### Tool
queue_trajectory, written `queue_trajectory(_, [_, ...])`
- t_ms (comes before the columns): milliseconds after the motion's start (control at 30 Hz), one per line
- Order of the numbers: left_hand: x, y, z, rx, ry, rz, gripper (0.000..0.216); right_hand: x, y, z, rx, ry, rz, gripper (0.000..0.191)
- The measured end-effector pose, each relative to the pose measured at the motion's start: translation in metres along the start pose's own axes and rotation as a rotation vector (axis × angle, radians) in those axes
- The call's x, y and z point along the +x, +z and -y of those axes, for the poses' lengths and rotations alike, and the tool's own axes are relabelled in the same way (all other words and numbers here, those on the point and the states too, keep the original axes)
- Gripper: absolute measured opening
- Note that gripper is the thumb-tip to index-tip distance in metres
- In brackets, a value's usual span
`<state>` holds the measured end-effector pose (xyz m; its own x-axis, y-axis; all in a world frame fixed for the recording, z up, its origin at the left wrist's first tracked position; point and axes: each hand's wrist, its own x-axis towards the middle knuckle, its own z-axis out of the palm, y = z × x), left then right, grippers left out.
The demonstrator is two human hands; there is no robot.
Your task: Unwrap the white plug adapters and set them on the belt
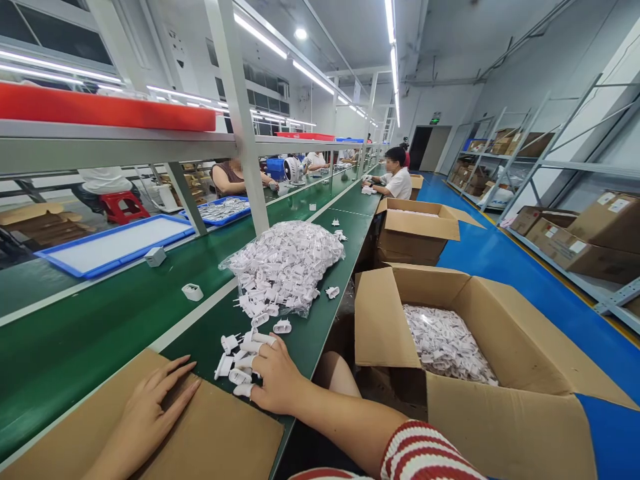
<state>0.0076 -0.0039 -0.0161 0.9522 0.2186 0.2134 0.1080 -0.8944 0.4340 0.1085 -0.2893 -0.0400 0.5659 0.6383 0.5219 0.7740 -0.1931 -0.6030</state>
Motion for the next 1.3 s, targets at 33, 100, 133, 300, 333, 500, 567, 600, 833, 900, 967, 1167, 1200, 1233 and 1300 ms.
queue_trajectory(33, [0.0,0.0,0.0,-0.001,0.004,-0.003,0.055,0.0,0.0,0.0,0.017,-0.019,-0.02,0.036])
queue_trajectory(100, [0.0,0.0,0.0,-0.003,0.015,-0.006,0.053,0.001,-0.001,0.001,0.042,-0.048,-0.051,0.035])
queue_trajectory(133, [0.0,0.0,0.0,-0.004,0.02,-0.009,0.053,0.001,-0.002,0.002,0.048,-0.055,-0.063,0.036])
queue_trajectory(300, [0.0,0.002,0.002,-0.011,0.028,-0.017,0.053,0.001,-0.004,0.004,0.053,-0.062,-0.065,0.034])
queue_trajectory(333, [0.0,0.002,0.002,-0.012,0.027,-0.014,0.053,0.001,-0.005,0.004,0.051,-0.062,-0.064,0.033])
queue_trajectory(500, [0.0,0.002,0.002,-0.008,0.01,-0.007,0.053,0.001,-0.006,0.008,0.069,-0.093,-0.126,0.034])
queue_trajectory(567, [0.0,0.002,0.001,-0.008,0.007,-0.008,0.053,0.002,-0.008,0.011,0.079,-0.114,-0.159,0.034])
queue_trajectory(600, [0.0,0.001,0.0,-0.011,0.005,-0.007,0.053,0.002,-0.009,0.012,0.081,-0.123,-0.174,0.034])
queue_trajectory(833, [0.0,-0.001,-0.004,-0.032,-0.001,-0.007,0.053,0.003,-0.014,0.016,0.055,-0.182,-0.248,0.04])
queue_trajectory(900, [0.0,-0.001,-0.004,-0.03,-0.001,-0.011,0.053,0.002,-0.014,0.016,0.039,-0.19,-0.265,0.043])
queue_trajectory(967, [0.0,-0.001,-0.004,-0.025,-0.007,-0.012,0.054,0.0,-0.013,0.015,0.032,-0.194,-0.289,0.045])
queue_trajectory(1167, [0.001,0.0,-0.004,-0.009,0.002,-0.01,0.056,-0.002,-0.011,0.013,0.047,-0.199,-0.353,0.051])
queue_trajectory(1200, [0.002,-0.001,-0.004,-0.009,0.003,-0.012,0.056,-0.002,-0.012,0.013,0.051,-0.195,-0.353,0.052])
queue_trajectory(1233, [0.002,-0.001,-0.003,-0.009,0.001,-0.011,0.057,-0.003,-0.012,0.014,0.055,-0.19,-0.349,0.052])
queue_trajectory(1300, [0.002,-0.001,-0.003,-0.01,0.0,-0.006,0.057,-0.003,-0.013,0.015,0.062,-0.18,-0.34,0.052])
